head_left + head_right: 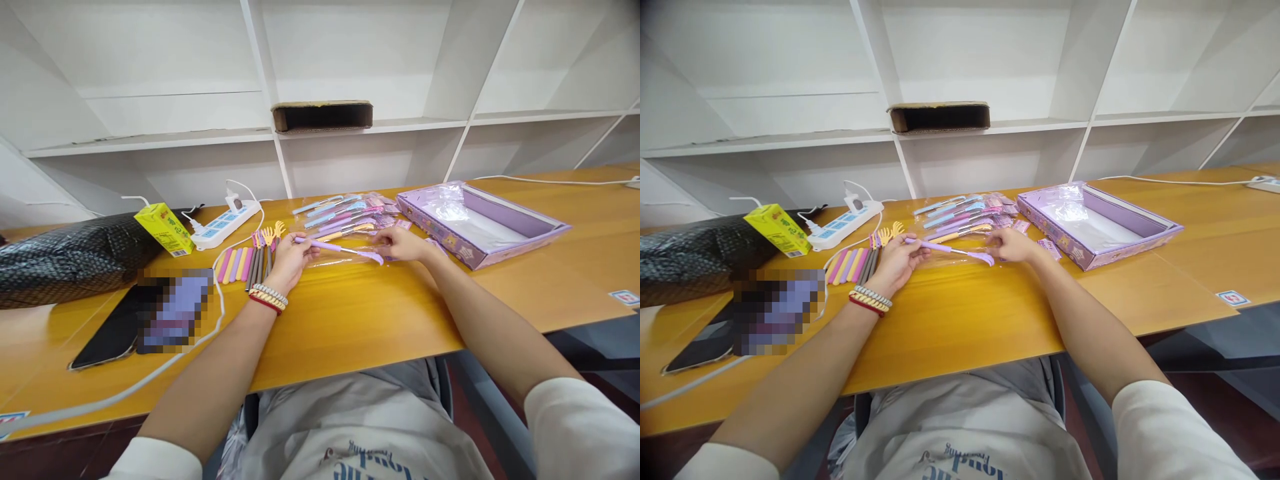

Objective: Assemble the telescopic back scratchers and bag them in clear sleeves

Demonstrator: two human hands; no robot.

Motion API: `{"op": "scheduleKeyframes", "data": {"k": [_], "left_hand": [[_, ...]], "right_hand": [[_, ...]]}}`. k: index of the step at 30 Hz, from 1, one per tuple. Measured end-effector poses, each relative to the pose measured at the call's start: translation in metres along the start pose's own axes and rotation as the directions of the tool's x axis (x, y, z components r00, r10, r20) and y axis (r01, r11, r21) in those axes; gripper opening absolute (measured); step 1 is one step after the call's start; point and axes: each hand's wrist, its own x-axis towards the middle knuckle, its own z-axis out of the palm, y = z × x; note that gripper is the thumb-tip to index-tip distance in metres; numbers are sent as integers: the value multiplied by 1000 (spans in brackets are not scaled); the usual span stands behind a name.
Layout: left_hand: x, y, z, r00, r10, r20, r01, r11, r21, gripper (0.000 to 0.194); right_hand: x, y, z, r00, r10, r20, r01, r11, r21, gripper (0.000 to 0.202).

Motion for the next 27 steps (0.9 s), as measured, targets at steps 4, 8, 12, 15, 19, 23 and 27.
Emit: {"op": "scheduleKeyframes", "data": {"k": [4, 8, 12, 15, 19, 23, 27], "left_hand": [[3, 6, -3, 989, 149, 14, -147, 984, -101, 25], [4, 13, -11, 961, 263, 86, -266, 964, 17, 27], [-3, 26, -19, 946, 184, 266, -270, 902, 336, 25], [-14, 32, -13, 891, -73, 449, -195, 831, 522, 24], [-32, 20, 9, 833, -90, 545, -367, 649, 667, 28], [-44, -3, 28, 864, 141, 482, -496, 394, 774, 26], [-48, -12, 34, 878, 86, 471, -475, 277, 835, 30]], "right_hand": [[-4, -22, 2, 999, -46, 19, 31, 877, 479, 36], [-6, -35, 6, 1000, -7, 1, 4, 660, 751, 36], [-5, -37, 9, 983, 66, -169, 121, 456, 882, 40], [-4, -45, 11, 956, 141, -259, 199, 340, 919, 42], [-6, -67, 19, 934, 198, -299, 260, 199, 945, 36], [-9, -84, 35, 981, 93, -169, 153, 163, 975, 34], [-11, -93, 45, 993, 26, -120, 112, 210, 971, 37]]}}
